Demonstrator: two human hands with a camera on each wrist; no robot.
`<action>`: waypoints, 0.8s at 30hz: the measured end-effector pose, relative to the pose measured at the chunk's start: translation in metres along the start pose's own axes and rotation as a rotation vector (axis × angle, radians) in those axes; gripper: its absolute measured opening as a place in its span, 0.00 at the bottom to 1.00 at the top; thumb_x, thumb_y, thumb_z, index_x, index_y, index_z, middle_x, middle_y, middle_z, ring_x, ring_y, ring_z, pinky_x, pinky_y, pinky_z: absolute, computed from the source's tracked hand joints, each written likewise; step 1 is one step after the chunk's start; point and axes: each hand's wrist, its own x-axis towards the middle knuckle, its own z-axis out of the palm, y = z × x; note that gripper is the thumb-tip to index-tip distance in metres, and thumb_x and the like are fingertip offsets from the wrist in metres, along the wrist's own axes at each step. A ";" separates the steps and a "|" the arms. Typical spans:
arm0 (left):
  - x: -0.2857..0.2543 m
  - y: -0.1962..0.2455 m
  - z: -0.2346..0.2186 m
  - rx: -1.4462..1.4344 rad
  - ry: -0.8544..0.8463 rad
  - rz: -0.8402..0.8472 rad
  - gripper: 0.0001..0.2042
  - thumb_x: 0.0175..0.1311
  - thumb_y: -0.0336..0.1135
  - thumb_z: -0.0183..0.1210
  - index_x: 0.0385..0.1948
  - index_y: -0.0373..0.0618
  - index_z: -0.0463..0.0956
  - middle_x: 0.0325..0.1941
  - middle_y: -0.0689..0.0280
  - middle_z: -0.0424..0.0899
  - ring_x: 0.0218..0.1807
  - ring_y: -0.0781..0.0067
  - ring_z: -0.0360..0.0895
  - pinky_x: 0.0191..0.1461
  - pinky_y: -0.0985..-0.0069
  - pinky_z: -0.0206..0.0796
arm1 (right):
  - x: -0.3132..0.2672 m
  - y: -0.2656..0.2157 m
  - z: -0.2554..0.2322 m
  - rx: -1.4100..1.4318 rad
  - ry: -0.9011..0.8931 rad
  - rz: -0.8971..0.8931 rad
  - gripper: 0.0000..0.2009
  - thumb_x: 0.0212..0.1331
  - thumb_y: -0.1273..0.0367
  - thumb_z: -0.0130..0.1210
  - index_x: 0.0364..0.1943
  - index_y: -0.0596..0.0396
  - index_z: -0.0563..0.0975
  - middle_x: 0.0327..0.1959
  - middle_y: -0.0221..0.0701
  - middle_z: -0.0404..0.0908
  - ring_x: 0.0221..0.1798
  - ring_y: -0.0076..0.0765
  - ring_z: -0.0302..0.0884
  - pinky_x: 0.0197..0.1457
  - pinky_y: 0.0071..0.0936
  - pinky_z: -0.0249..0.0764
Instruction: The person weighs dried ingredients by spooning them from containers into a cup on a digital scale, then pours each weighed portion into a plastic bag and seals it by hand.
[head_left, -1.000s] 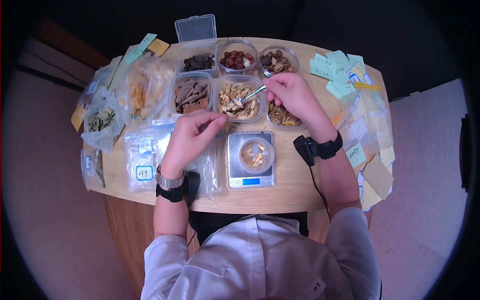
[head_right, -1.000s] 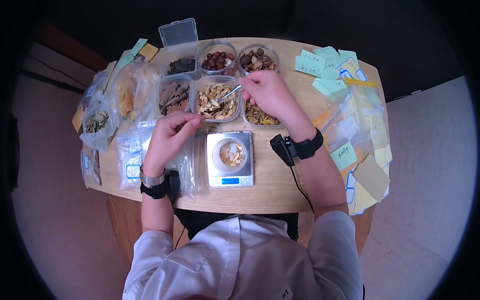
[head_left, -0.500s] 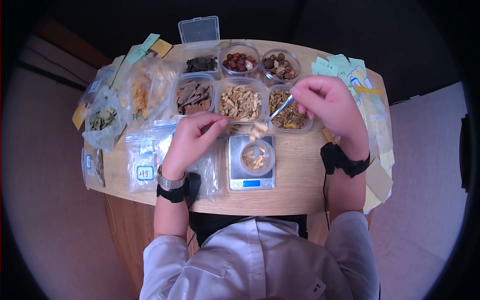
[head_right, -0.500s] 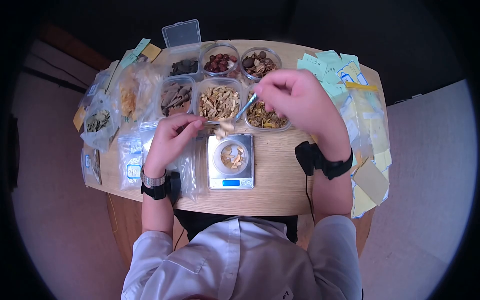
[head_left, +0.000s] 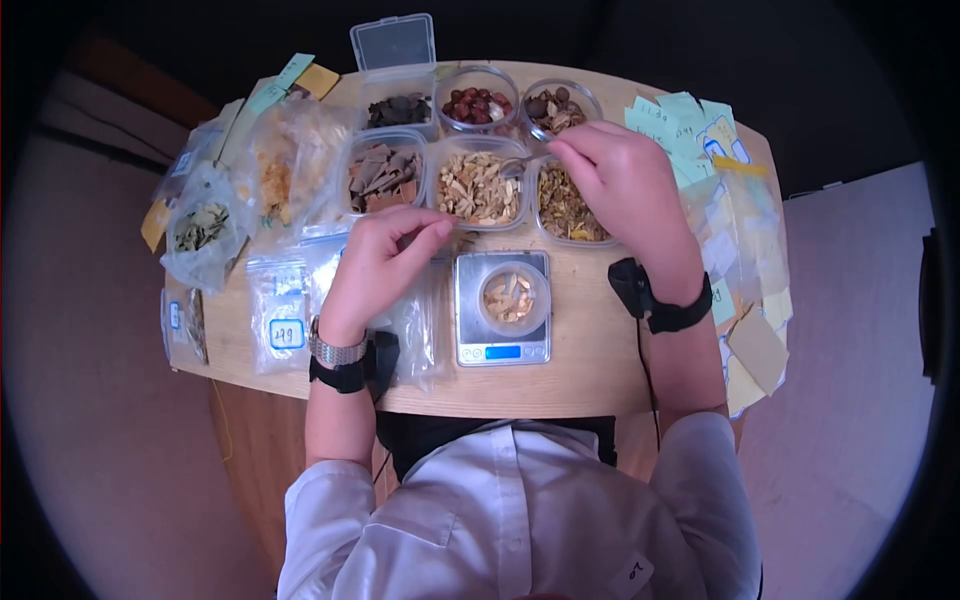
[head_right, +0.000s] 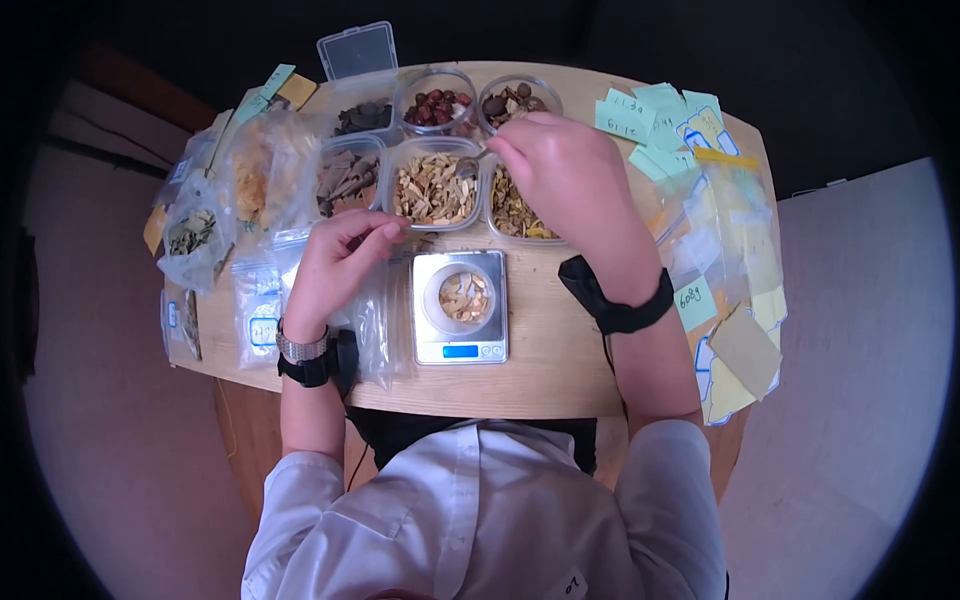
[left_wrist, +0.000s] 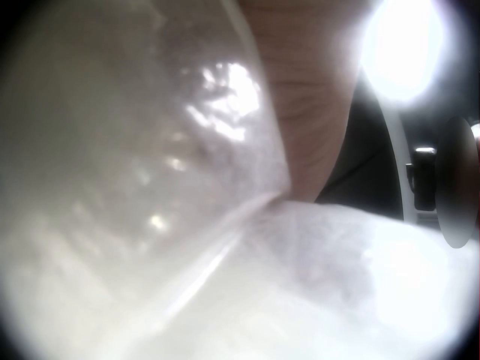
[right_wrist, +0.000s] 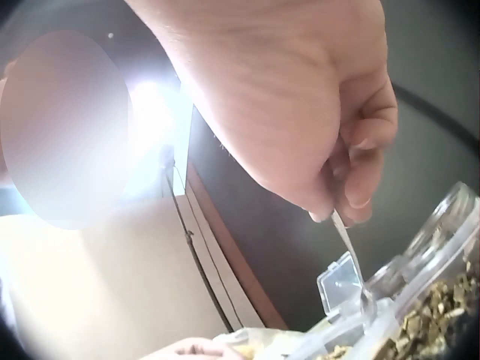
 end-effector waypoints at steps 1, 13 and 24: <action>-0.001 -0.001 0.000 0.014 -0.001 -0.002 0.13 0.73 0.36 0.62 0.47 0.36 0.86 0.35 0.67 0.86 0.35 0.82 0.77 0.40 0.81 0.69 | -0.002 0.002 0.004 0.003 -0.011 0.010 0.11 0.64 0.65 0.61 0.32 0.59 0.84 0.30 0.42 0.84 0.36 0.53 0.82 0.39 0.42 0.77; 0.000 -0.006 0.001 -0.029 0.000 0.008 0.12 0.73 0.36 0.62 0.47 0.36 0.86 0.35 0.67 0.86 0.35 0.83 0.76 0.40 0.82 0.69 | -0.005 0.027 0.046 0.575 -0.327 0.464 0.12 0.69 0.65 0.59 0.40 0.63 0.85 0.27 0.36 0.86 0.29 0.30 0.83 0.37 0.30 0.78; -0.001 -0.006 0.000 0.016 -0.007 0.004 0.12 0.73 0.36 0.62 0.47 0.36 0.86 0.35 0.67 0.87 0.35 0.82 0.77 0.41 0.81 0.69 | 0.002 0.036 0.036 0.761 -0.281 0.654 0.12 0.73 0.64 0.58 0.37 0.58 0.84 0.24 0.18 0.77 0.25 0.11 0.67 0.30 0.13 0.65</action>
